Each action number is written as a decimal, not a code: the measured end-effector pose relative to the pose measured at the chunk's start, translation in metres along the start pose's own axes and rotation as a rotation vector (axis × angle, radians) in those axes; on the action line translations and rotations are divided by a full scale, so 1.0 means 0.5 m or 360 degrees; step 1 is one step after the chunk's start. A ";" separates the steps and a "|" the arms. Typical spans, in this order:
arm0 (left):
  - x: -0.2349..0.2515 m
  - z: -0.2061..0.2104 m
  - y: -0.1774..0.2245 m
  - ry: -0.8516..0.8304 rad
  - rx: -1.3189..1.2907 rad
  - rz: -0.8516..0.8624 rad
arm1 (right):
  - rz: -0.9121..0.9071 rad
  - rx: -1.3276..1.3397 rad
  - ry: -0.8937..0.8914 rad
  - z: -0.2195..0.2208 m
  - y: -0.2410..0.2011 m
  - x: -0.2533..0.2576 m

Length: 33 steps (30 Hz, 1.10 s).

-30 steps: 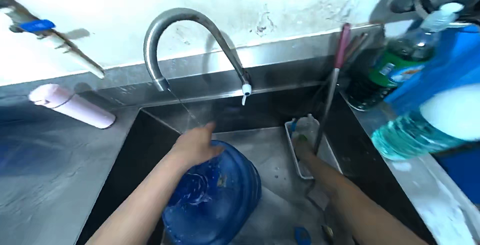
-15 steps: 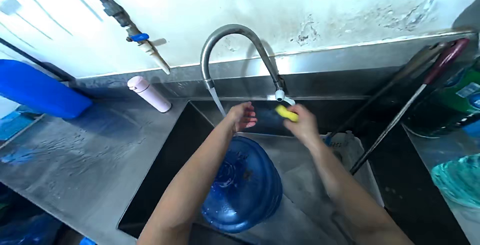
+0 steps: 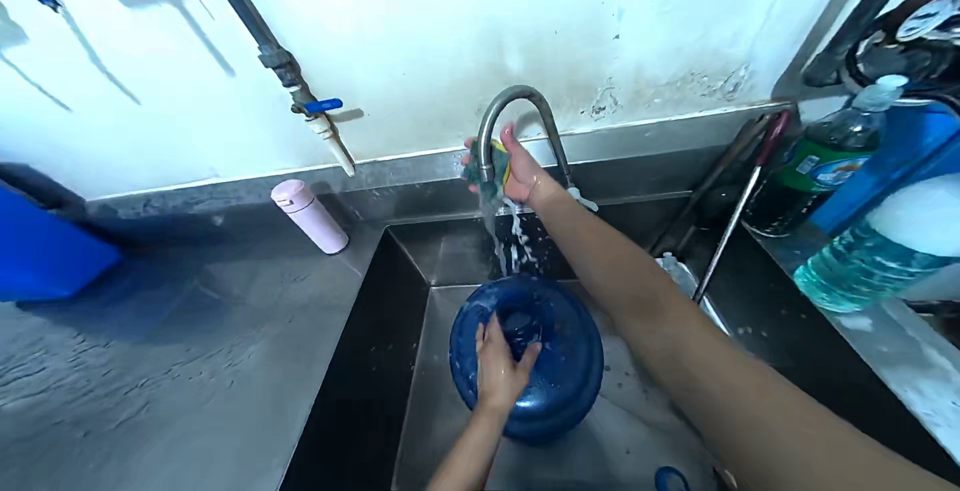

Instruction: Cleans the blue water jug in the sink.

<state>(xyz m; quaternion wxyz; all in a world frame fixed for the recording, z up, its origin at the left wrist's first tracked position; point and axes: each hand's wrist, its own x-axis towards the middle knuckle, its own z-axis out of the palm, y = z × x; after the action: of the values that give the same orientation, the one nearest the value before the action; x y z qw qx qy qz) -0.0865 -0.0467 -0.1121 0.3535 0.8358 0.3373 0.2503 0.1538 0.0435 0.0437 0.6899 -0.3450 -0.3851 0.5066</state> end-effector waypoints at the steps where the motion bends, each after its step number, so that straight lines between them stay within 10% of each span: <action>1: 0.017 0.010 0.006 -0.0012 0.0091 0.0034 | -0.0053 -0.0074 -0.0072 0.006 -0.022 -0.009; 5: 0.121 0.028 0.017 -0.0120 0.0178 0.0079 | -0.0162 -0.0416 0.0182 0.015 -0.040 -0.106; 11: 0.204 0.051 0.016 -0.0201 0.0259 0.0101 | 0.0090 -0.2090 0.0311 -0.047 0.125 -0.236; 19: 0.185 0.031 0.062 0.0114 0.0126 0.0068 | 0.0157 -0.2878 0.1420 -0.246 -0.376 -0.637; 25: 0.064 0.129 0.222 -0.0247 0.0298 0.0888 | 0.0195 -0.2869 0.1326 -0.296 -0.379 -0.708; 29: 0.048 0.242 0.347 -0.0727 0.0054 0.0698 | -0.0007 -0.2958 0.0775 -0.173 -0.323 -0.664; 33: 0.081 0.308 0.388 -0.0537 0.0096 0.0689 | -0.0546 -0.2005 0.1148 -0.225 -0.291 -0.739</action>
<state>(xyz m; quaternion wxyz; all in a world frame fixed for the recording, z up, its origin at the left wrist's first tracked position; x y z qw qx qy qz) 0.1158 -0.1833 -0.0536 0.3180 0.9284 0.0944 0.1671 0.2456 -0.3587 0.0503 0.5146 -0.7549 -0.4006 -0.0694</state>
